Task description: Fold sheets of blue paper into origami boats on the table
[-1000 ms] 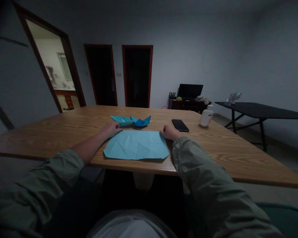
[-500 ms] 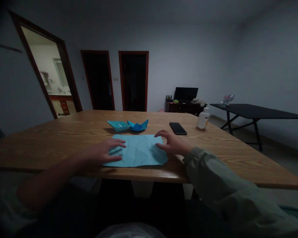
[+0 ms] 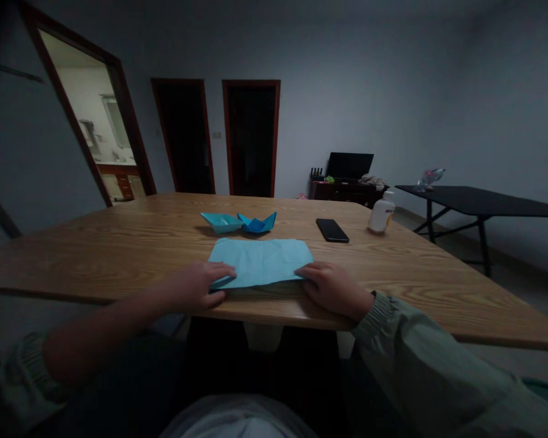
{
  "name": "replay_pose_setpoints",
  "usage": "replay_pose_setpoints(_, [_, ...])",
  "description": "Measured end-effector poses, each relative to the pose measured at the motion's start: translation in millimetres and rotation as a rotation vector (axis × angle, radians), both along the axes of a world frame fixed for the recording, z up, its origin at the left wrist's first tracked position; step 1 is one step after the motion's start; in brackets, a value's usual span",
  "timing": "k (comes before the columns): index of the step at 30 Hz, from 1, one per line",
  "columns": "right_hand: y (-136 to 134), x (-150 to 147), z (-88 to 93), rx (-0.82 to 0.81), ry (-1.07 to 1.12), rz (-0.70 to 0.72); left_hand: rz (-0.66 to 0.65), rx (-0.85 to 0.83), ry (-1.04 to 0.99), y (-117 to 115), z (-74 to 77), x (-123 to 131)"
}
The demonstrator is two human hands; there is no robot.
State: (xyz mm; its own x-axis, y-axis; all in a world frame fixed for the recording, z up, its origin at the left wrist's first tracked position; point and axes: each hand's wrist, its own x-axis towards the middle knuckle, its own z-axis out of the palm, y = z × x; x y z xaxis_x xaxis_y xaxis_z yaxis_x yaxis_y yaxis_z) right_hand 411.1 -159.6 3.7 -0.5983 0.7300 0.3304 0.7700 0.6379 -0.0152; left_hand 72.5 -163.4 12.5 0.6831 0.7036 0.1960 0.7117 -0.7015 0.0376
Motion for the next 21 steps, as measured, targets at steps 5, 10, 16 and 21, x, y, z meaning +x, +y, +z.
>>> replay_pose_setpoints(5, [-5, 6, -0.7, -0.014, -0.075, -0.116, 0.066, 0.028, 0.037, 4, -6.2, -13])
replay_pose_setpoints(10, [1, 13, -3.6, -0.037, -0.070, -0.213, 0.085, 0.036, 0.000, 10, -10.3, -21])
replay_pose_setpoints(16, [-2, 28, -2.5, -0.105, -0.037, -0.032, 0.012, 0.123, -0.054, 14, -19.8, -34])
replay_pose_setpoints(21, [-10, 30, -1.3, -0.067, -0.091, -0.034, -0.129, 0.379, -0.068, 4, -21.6, -33])
